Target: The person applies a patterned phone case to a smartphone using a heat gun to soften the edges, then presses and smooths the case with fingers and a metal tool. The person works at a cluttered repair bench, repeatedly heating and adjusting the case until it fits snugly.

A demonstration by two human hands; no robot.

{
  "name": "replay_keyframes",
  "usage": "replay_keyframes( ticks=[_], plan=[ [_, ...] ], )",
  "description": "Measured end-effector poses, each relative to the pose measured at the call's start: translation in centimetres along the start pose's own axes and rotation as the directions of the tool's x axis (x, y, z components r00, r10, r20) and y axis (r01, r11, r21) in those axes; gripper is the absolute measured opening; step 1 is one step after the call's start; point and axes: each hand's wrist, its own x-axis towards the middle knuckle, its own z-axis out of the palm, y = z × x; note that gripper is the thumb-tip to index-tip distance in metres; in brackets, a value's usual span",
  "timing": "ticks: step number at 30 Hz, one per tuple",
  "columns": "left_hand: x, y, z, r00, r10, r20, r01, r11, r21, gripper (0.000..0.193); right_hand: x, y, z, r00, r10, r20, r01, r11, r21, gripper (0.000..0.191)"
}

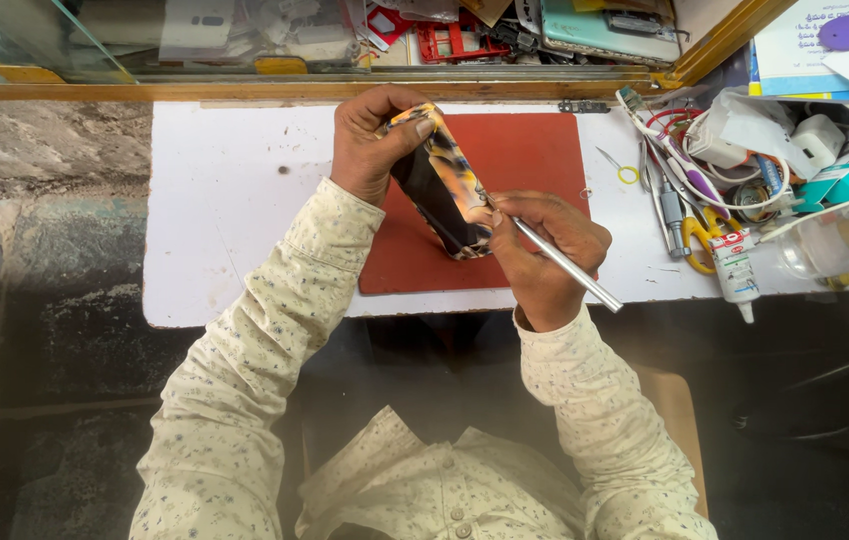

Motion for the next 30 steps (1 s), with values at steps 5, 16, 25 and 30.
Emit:
replay_keyframes(
  ticks=[5, 16, 25, 30],
  plan=[
    [0.0, -0.4, 0.0, 1.0, 0.002, 0.003, -0.002, 1.0, -0.017, 0.015, -0.8, 0.6, -0.9, 1.0, -0.009, 0.0, 0.009, 1.0, 0.028, 0.013],
    [0.2, -0.8, 0.2, 1.0, -0.007, -0.017, 0.006, 0.999, -0.039, 0.012, -3.3, 1.1, -2.8, 0.994, 0.107, -0.038, -0.105, 0.994, 0.034, 0.015],
    [0.1, -0.6, 0.9, 0.999, 0.002, -0.043, -0.003, 0.999, -0.04, 0.012, -5.0, 2.1, -3.7, 0.993, 0.095, -0.072, -0.086, 0.99, 0.115, 0.01],
    [0.2, -1.0, 0.9, 0.998, -0.002, -0.062, -0.002, 0.999, -0.052, 0.011, -5.9, 2.9, -3.5, 0.988, 0.116, -0.1, -0.091, 0.969, 0.229, 0.012]
  ],
)
